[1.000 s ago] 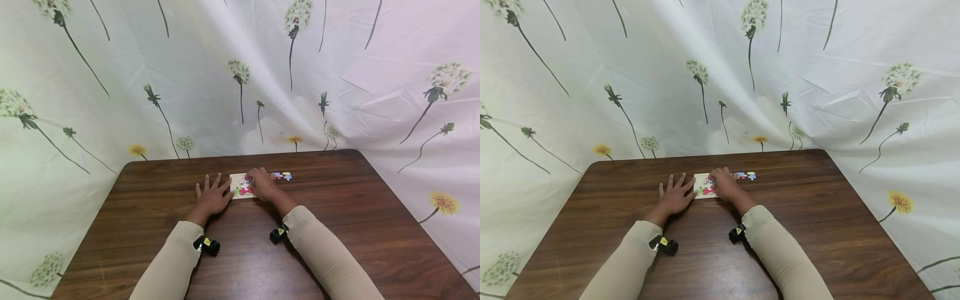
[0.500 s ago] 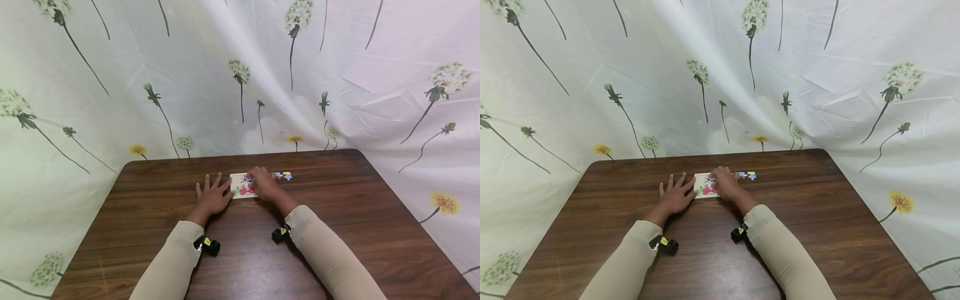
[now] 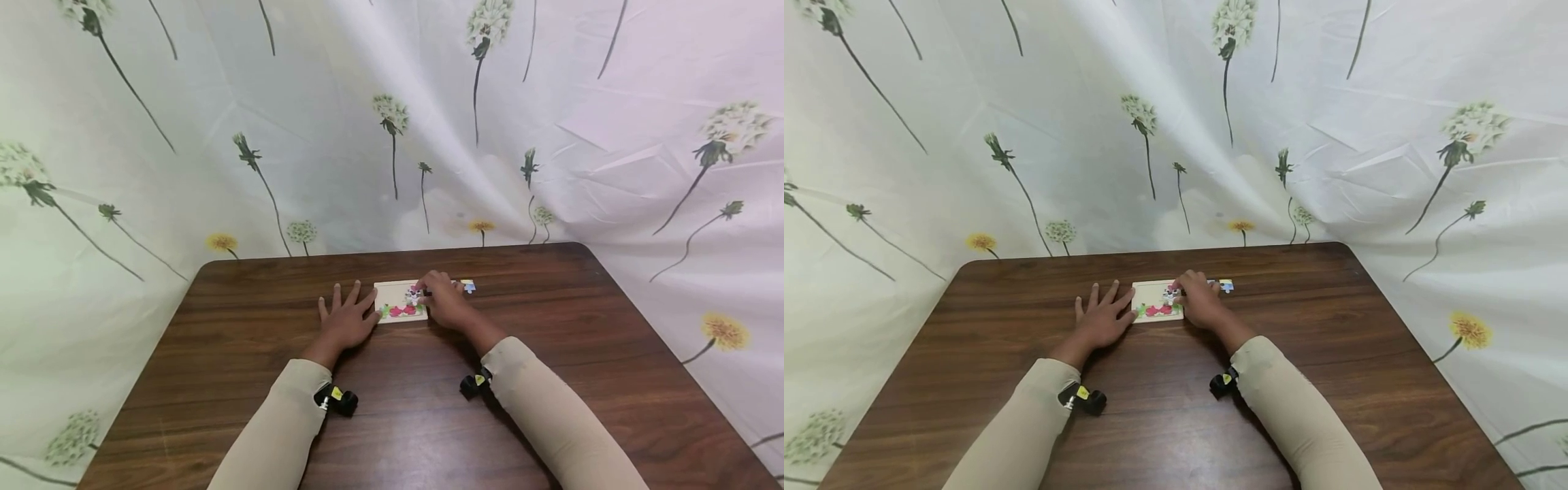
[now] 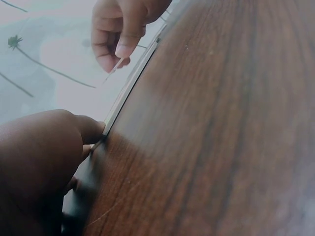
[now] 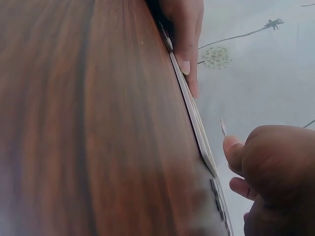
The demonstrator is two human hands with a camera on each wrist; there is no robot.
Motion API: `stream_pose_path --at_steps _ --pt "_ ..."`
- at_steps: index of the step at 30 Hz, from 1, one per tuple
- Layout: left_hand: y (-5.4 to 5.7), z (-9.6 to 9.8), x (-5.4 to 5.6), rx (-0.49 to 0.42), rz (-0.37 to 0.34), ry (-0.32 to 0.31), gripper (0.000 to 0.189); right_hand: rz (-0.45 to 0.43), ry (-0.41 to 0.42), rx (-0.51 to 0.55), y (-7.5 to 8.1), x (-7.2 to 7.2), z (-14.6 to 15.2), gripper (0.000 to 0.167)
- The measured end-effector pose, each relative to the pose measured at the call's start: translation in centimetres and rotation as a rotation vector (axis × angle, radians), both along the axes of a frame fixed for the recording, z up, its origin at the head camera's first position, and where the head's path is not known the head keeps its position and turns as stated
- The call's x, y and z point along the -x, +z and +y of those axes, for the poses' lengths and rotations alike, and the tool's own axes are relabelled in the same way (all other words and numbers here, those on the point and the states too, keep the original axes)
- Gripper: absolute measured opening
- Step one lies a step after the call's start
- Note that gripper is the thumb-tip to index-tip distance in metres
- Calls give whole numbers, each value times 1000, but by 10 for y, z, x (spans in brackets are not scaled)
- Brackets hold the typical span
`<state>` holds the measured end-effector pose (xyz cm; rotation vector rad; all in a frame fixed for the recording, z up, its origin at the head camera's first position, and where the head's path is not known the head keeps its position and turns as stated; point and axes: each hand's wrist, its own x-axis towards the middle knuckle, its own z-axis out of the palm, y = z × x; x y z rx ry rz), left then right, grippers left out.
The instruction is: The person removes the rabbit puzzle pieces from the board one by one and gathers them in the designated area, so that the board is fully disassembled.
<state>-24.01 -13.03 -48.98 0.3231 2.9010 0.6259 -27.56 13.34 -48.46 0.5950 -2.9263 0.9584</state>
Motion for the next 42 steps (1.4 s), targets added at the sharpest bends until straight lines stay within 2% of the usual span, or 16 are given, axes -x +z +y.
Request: stream_pose_path --at_steps 9,29,36,42 --pt "2 0 -1 2 -12 -5 66 74 -9 18 -2 -7 22 18" --pt "3 1 -3 14 -5 3 66 40 -62 22 -6 -8 68 16" --pt "-1 1 -2 12 -14 -2 66 44 -77 20 -5 -11 74 16" --pt "-1 0 -1 12 -4 1 66 30 -98 4 -6 -10 75 13"
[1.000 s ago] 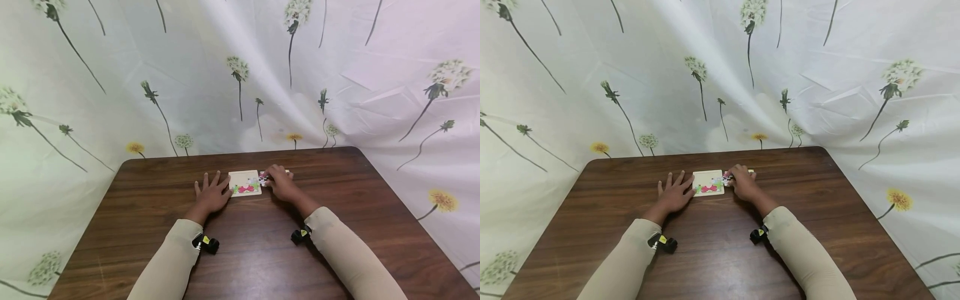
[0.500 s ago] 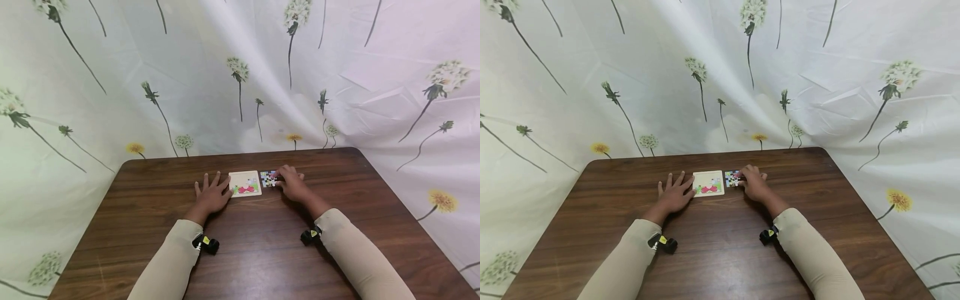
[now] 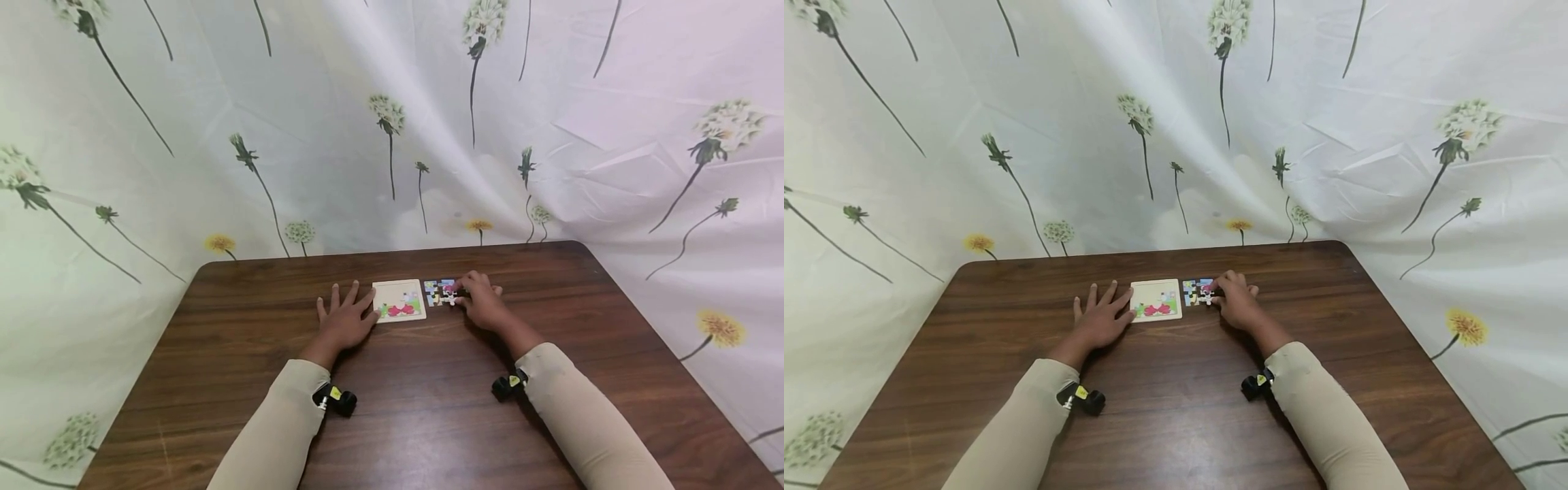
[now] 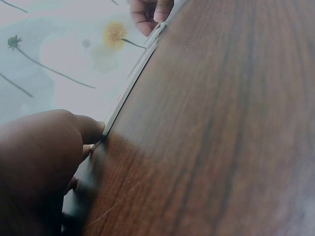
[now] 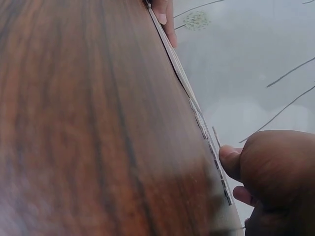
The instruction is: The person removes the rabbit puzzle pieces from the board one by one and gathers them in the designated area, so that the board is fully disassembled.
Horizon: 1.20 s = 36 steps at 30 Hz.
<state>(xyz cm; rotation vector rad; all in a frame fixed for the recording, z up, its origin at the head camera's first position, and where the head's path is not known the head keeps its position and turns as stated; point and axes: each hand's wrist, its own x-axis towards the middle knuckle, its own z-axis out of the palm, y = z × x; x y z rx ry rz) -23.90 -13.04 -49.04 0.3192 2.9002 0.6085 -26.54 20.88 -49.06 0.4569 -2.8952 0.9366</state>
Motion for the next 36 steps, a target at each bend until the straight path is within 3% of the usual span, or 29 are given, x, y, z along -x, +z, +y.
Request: stream_pose_path --at_steps 19,36 --pt "3 1 -1 7 -6 3 67 -28 -4 -23 0 -2 2 18" --pt "3 1 -2 0 7 2 66 2 -8 -49 1 -4 2 18"
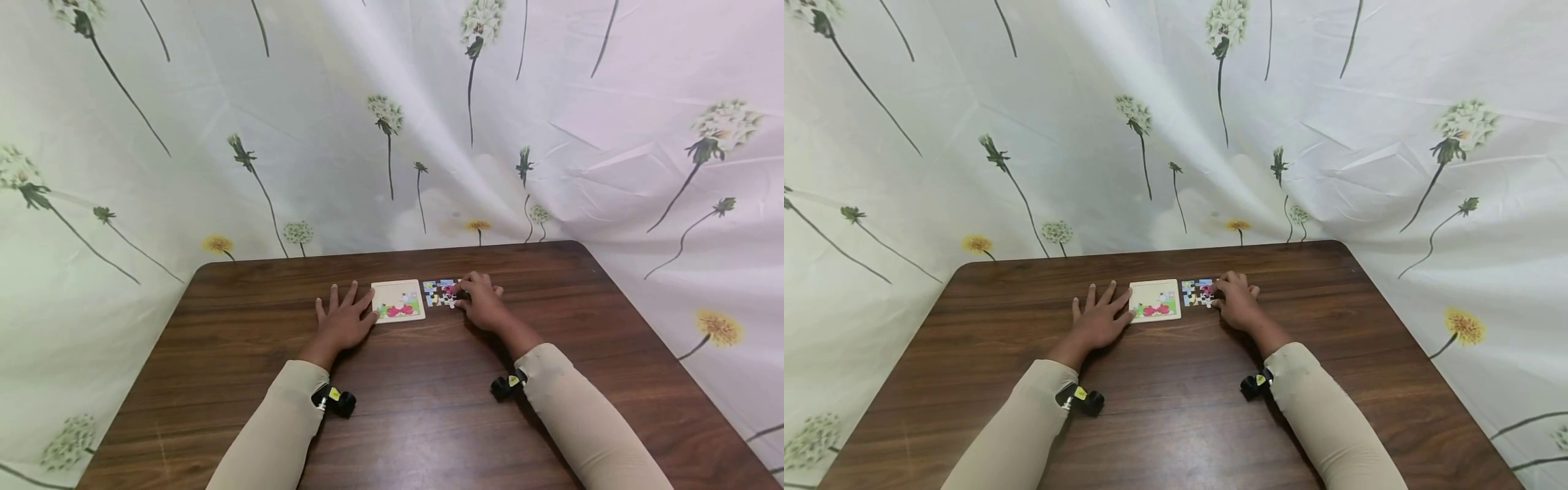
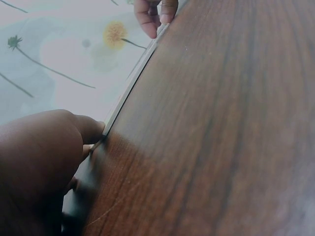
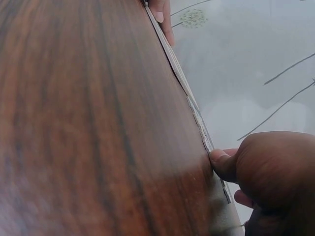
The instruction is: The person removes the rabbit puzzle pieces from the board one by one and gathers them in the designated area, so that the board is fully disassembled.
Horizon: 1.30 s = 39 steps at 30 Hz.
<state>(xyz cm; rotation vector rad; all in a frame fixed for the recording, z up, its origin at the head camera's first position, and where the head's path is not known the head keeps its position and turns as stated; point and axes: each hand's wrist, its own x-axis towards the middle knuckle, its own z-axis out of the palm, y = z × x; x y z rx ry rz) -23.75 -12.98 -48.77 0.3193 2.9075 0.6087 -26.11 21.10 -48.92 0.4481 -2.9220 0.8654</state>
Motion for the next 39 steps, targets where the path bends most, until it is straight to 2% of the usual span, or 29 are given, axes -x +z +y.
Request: stream_pose_path --at_steps 10,14,26,39 --pt "1 0 0 3 -3 1 66 34 8 30 2 1 -1 21" --pt "-1 0 4 -12 -19 1 67 33 21 51 2 5 -4 20" --pt "-1 1 3 3 -19 -2 66 23 49 39 1 8 -25 20" --pt "0 1 2 8 -15 5 66 13 101 28 -1 15 -45 31"
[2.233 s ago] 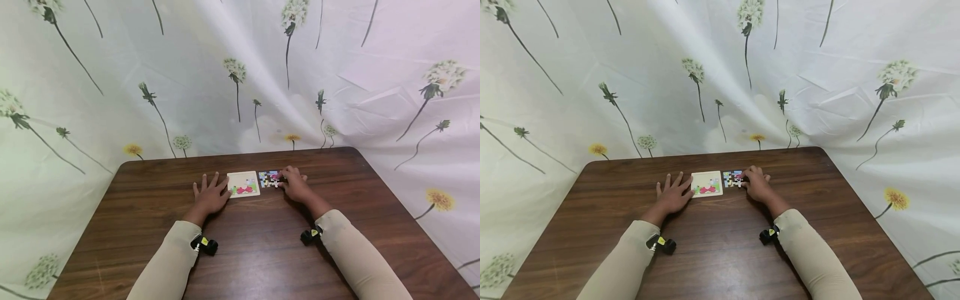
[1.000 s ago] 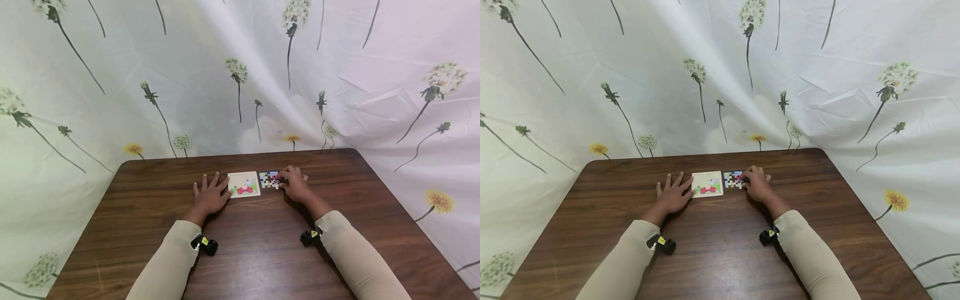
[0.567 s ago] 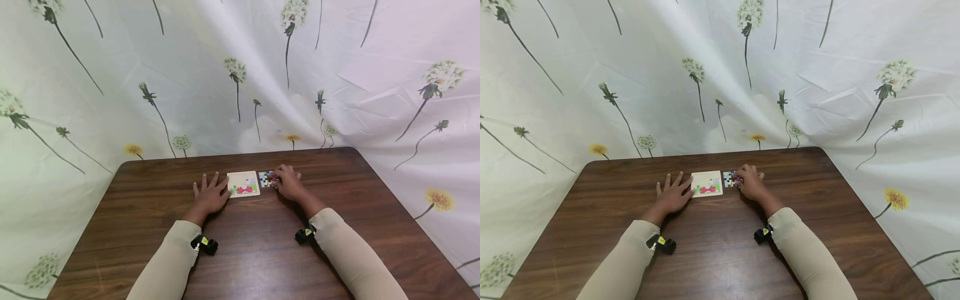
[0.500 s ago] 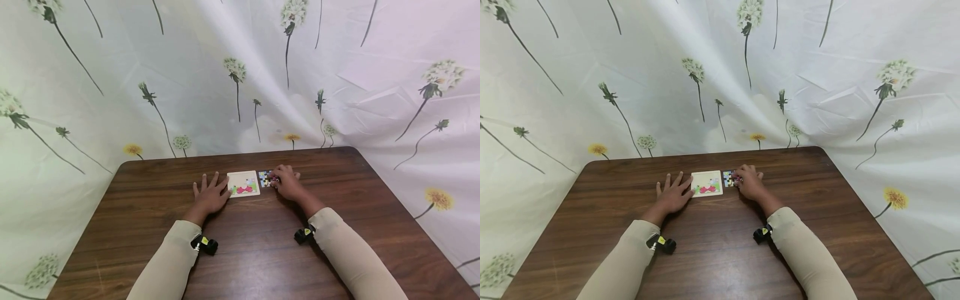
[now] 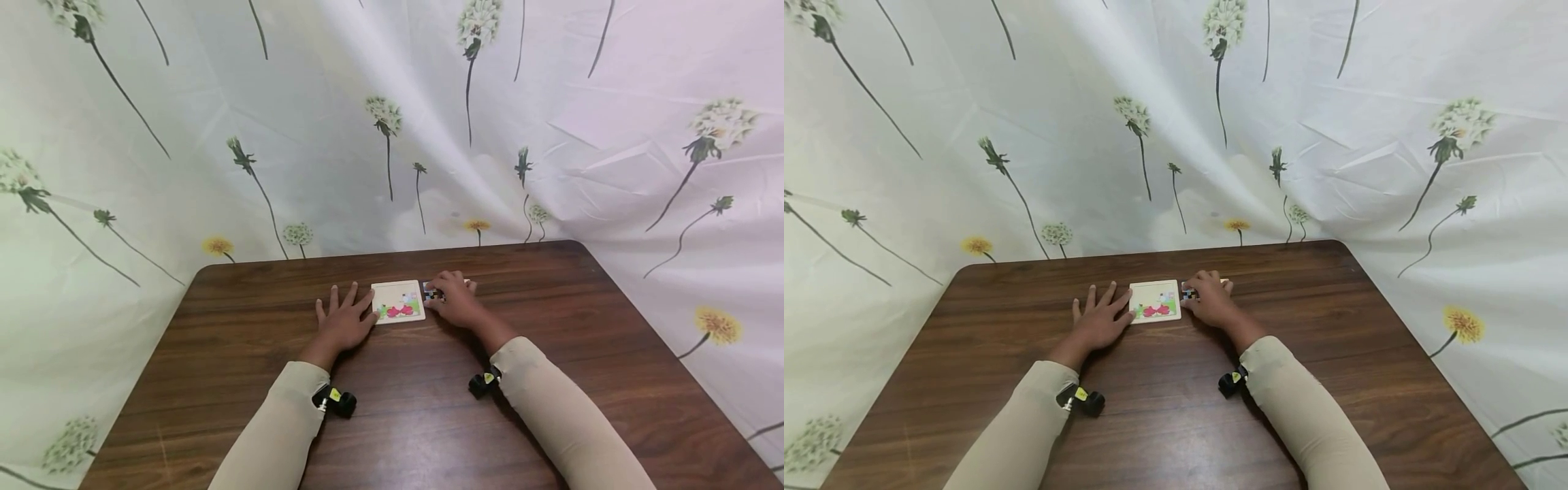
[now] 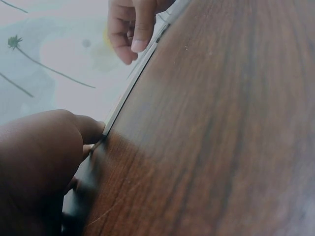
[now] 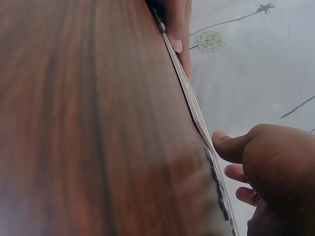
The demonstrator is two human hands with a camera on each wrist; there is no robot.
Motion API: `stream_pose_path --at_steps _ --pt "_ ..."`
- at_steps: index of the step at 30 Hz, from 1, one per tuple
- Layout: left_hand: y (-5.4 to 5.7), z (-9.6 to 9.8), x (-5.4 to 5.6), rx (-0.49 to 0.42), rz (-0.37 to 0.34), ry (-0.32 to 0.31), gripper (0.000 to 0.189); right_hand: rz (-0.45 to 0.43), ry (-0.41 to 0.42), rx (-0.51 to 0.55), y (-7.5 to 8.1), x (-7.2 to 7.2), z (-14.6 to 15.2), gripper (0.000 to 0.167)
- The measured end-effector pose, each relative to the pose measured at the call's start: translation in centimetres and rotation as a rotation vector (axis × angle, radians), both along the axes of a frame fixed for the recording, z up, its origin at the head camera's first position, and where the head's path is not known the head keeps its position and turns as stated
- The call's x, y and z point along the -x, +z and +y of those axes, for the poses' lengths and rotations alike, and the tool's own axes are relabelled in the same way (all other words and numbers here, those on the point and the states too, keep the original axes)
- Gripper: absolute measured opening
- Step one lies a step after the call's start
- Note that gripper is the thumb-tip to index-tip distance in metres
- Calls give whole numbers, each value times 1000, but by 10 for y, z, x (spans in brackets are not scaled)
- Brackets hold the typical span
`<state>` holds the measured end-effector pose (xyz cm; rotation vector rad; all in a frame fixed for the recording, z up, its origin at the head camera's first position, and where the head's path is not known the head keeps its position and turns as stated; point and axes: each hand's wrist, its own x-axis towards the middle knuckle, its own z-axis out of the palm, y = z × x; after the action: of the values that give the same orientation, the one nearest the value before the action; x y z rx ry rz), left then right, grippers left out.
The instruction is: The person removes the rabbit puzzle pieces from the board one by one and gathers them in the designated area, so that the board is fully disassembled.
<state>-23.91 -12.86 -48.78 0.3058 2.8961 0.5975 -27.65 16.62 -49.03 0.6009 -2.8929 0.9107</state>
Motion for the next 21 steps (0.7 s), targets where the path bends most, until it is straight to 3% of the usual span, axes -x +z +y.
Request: stream_pose_path --at_steps 21 --pt "-1 -2 0 -13 5 -5 66 -33 39 -35 -2 10 -28 18"
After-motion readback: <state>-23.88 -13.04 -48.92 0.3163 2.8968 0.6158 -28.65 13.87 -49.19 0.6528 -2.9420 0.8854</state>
